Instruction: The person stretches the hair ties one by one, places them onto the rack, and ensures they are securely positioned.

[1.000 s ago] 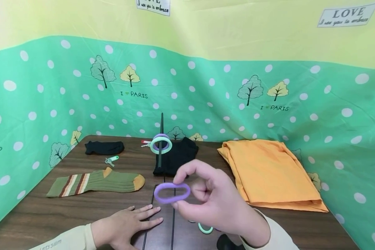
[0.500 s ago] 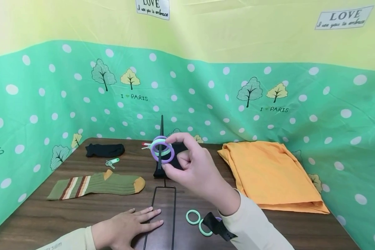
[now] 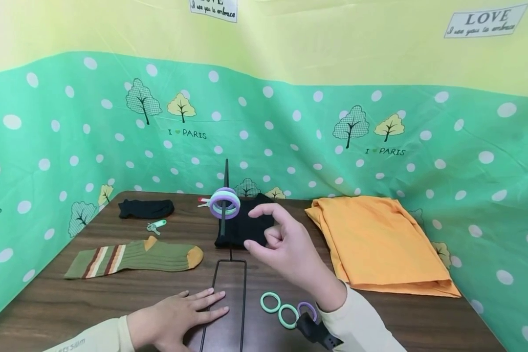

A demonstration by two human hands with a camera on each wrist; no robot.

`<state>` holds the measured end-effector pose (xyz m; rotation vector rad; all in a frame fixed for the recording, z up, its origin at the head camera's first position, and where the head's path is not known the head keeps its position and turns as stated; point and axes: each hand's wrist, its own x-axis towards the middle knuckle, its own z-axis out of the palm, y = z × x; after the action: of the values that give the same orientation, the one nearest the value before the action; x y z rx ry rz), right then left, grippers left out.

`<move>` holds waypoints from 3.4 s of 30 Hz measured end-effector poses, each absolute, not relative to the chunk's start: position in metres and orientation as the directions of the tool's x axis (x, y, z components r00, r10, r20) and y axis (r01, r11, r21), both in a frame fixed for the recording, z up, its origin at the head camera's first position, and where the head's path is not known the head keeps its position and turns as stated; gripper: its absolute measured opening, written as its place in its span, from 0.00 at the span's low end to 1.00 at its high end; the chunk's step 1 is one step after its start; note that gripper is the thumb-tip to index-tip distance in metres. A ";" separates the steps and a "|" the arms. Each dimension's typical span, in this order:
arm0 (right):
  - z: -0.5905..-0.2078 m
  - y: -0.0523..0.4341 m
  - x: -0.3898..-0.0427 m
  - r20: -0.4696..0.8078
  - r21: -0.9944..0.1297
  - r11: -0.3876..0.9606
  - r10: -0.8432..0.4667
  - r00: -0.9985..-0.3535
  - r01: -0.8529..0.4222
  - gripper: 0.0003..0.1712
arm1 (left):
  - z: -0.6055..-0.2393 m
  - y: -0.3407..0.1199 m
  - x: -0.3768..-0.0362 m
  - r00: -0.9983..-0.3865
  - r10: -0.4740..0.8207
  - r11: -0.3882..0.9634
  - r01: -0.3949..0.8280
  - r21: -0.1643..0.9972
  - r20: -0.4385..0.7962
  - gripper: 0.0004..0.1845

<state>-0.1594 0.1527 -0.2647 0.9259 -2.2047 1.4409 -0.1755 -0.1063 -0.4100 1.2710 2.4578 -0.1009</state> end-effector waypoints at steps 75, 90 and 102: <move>-0.332 0.172 -0.154 -0.187 -0.789 0.604 -0.411 -0.892 -0.113 0.18 | -0.410 -0.108 -0.174 -0.526 0.788 0.578 0.811 0.090 -0.320 0.44; -0.277 0.173 -0.099 0.252 -0.812 0.306 -0.585 -0.771 -0.497 0.18 | -0.410 -0.107 -0.175 -0.522 0.787 0.581 0.807 0.110 -0.328 0.44; -0.265 0.168 -0.088 0.780 -0.424 0.163 -0.435 -0.451 -0.891 0.28 | -0.409 -0.107 -0.175 -0.514 0.791 0.572 0.813 0.105 -0.331 0.45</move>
<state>-0.0879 0.1683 -0.2647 1.2520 -1.9600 1.2376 -0.1750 -0.1073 -0.4090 1.3086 2.4651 -0.0896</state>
